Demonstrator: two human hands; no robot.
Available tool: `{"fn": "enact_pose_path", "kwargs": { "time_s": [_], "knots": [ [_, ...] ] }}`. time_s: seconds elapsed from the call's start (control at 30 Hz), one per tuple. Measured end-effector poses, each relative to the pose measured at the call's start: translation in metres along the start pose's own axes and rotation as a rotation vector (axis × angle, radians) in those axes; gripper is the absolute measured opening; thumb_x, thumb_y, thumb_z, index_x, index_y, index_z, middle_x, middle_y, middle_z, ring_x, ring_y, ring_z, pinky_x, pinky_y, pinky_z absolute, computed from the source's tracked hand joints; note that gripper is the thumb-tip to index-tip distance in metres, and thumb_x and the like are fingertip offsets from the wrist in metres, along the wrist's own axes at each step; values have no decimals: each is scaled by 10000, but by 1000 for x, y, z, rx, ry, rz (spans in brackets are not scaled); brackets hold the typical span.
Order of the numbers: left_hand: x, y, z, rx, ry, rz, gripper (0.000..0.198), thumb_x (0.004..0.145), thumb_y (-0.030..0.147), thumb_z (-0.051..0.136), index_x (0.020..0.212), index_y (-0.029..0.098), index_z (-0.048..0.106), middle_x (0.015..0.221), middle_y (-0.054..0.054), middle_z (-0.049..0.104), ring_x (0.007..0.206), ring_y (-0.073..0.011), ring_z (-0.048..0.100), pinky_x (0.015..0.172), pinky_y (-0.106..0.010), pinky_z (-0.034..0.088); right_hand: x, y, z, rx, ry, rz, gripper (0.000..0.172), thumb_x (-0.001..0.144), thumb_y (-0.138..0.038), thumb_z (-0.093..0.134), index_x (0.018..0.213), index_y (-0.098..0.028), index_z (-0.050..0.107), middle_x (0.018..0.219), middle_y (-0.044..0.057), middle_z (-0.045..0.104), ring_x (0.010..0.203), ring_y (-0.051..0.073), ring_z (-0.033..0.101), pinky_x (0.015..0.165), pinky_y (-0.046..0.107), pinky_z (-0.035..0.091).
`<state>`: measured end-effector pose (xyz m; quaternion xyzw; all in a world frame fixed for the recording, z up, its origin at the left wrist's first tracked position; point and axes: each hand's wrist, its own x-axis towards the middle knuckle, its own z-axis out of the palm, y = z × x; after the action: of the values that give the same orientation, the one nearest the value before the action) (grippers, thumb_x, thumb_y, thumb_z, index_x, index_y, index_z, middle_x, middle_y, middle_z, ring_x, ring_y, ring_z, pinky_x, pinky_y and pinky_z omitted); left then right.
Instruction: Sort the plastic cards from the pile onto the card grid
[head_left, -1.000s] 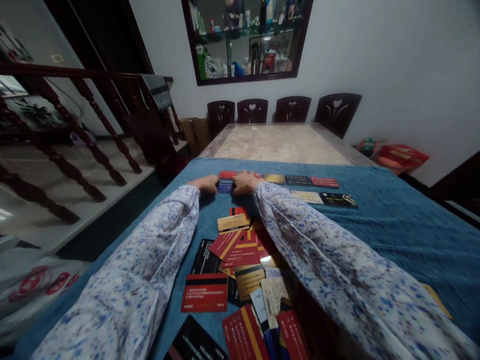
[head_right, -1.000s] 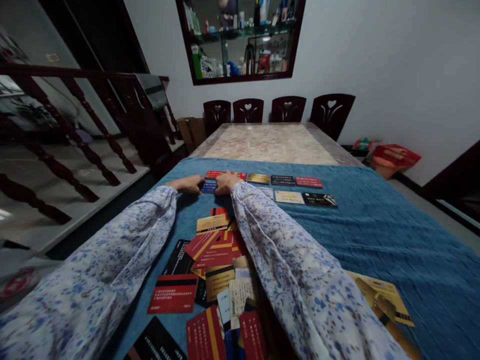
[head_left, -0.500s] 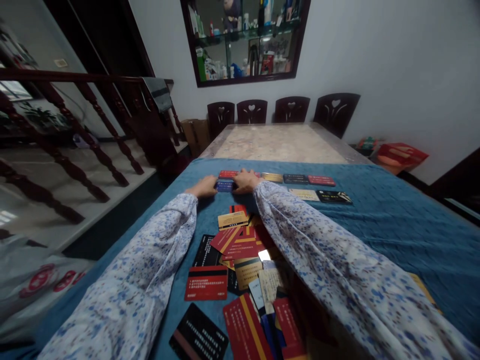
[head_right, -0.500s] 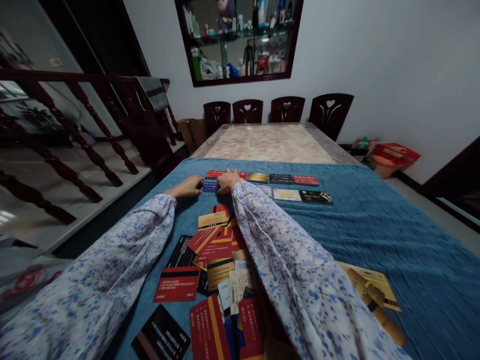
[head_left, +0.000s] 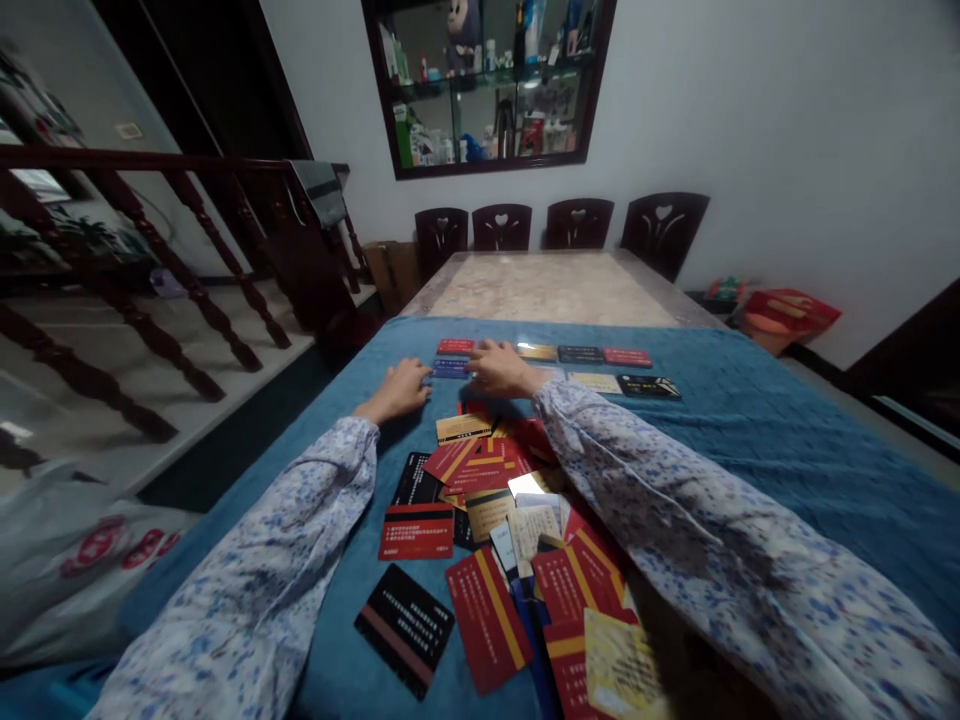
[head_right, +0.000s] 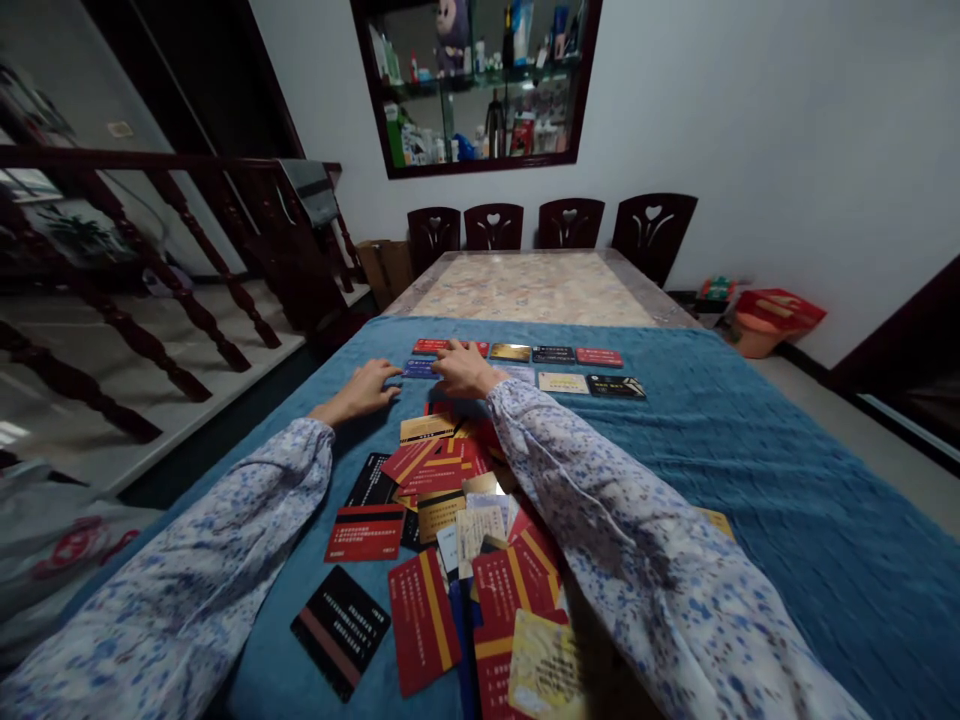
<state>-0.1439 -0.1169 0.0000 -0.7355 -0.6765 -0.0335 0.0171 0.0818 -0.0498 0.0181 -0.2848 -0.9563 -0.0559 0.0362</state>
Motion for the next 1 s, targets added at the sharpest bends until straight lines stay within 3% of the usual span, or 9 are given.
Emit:
{"fn": "enact_pose_path", "kwargs": {
  "time_s": [0.2,0.47,0.73,1.0],
  "knots": [
    [-31,7,2,-82,14,42,386,914,269,602,1272,199,729,1345,-134,661,1268,-345,561,1041,-486,486,-30,-9,6,70,38,-67,366,990,-371,605,1304,-224,722,1334,144,676,1240,335,448,939,434,332],
    [-67,32,4,-135,-42,102,293,942,302,593,1170,217,754,1320,-126,679,1275,-345,523,1017,-500,452,-59,-17,13,158,58,-83,405,982,-422,584,1292,-208,733,1288,156,696,1200,334,448,924,441,329],
    [-77,36,6,-210,-74,161,327,944,437,641,1169,226,749,1336,-116,667,1280,-328,498,1037,-492,428,-68,-29,20,235,-3,-102,325,938,-376,658,1209,-224,753,1317,135,689,1210,332,442,914,430,364],
    [-74,35,10,-198,-67,210,231,974,343,614,1107,217,753,1247,-104,682,1252,-289,522,1070,-453,412,-67,-27,31,287,-27,-84,308,965,-404,652,1204,-236,750,1307,110,690,1180,305,464,894,397,358]
  ]
}}
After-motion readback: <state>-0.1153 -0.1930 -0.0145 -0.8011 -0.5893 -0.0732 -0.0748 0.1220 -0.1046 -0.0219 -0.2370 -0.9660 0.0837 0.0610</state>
